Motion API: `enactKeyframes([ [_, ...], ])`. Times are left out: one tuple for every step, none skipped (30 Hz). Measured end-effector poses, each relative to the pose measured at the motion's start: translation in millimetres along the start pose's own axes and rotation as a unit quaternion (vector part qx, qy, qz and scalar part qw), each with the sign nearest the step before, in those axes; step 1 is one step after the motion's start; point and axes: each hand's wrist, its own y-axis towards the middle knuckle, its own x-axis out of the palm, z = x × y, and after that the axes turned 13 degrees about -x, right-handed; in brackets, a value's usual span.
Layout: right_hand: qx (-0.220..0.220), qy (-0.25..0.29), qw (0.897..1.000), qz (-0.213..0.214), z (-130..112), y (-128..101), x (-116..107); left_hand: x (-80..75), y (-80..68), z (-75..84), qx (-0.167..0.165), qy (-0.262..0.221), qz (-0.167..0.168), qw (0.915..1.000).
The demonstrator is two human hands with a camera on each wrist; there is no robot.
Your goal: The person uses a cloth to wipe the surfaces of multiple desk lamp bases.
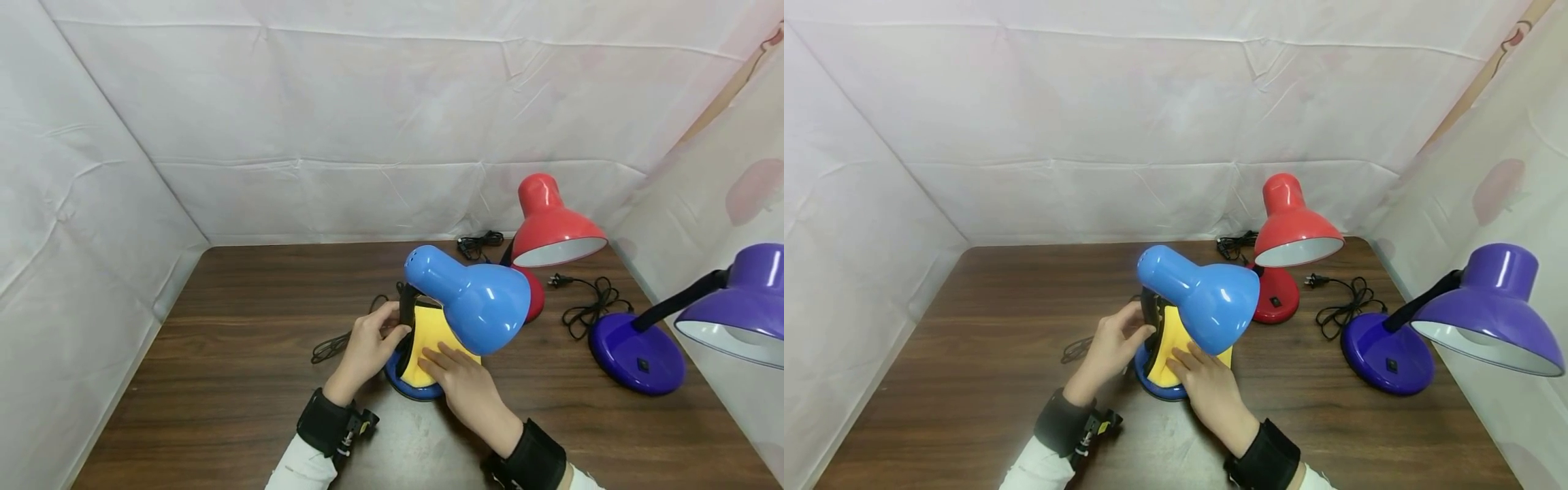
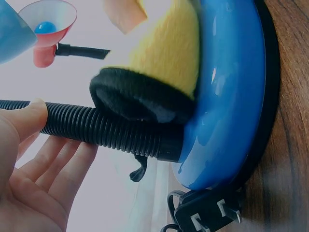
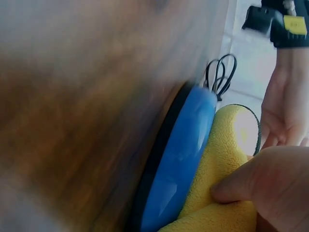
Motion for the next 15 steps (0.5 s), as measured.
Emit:
enactKeyframes([
  [0.005, -0.001, 1.0, 0.001, 2.1, 1.7, 0.4, 0.2, -0.1, 0.0, 0.0, 0.003, 0.001, 1.0],
  [0.008, -0.003, 1.0, 0.003, 4.3, 3.2, 1.0, 0.2, -0.1, 0.1, 0.0, 0.005, 0.001, 1.0],
  [0.01, -0.009, 1.0, 0.003, 6.5, 4.7, 1.7, 0.2, -0.2, 0.2, 0.0, 0.007, 0.002, 1.0],
  [0.012, -0.012, 1.0, 0.006, 8.8, 6.0, 2.5, 0.2, -0.3, 0.1, 0.0, 0.008, 0.002, 1.0],
  [0.01, -0.017, 1.0, 0.011, 11.4, 7.4, 3.5, 0.3, -0.4, 0.0, 0.001, 0.008, 0.002, 1.0],
  [0.007, -0.022, 1.0, 0.018, 13.9, 8.5, 4.5, 0.4, -0.4, -0.4, 0.0, 0.009, 0.002, 1.0],
  [0.004, -0.027, 0.999, 0.026, 16.6, 9.5, 5.6, 0.5, -0.5, -0.6, 0.001, 0.009, 0.002, 1.0],
  [0.0, -0.029, 0.999, 0.036, 19.4, 10.8, 6.9, 0.6, -0.4, -0.7, 0.001, 0.008, 0.002, 1.0],
  [-0.005, -0.03, 0.998, 0.049, 22.2, 12.1, 8.2, 0.6, -0.3, -0.8, 0.001, 0.007, 0.002, 1.0],
  [-0.01, -0.03, 0.998, 0.061, 25.0, 13.3, 9.5, 0.7, -0.2, -0.8, 0.001, 0.006, 0.002, 1.0],
  [-0.013, -0.029, 0.997, 0.072, 27.6, 14.6, 10.6, 0.7, -0.1, -0.8, 0.002, 0.006, 0.003, 1.0],
  [-0.016, -0.027, 0.996, 0.082, 29.8, 15.8, 11.3, 0.7, -0.1, -0.8, 0.002, 0.007, 0.003, 1.0],
  [-0.017, -0.025, 0.996, 0.089, 31.9, 17.1, 12.1, 0.6, 0.0, -0.8, 0.003, 0.008, 0.003, 1.0],
  [-0.018, -0.024, 0.995, 0.092, 33.7, 18.3, 12.7, 0.6, 0.1, -0.7, 0.003, 0.009, 0.004, 0.9999],
  [-0.019, -0.026, 0.995, 0.093, 35.0, 19.3, 12.9, 0.5, 0.2, -0.7, 0.003, 0.009, 0.004, 0.9999],
])
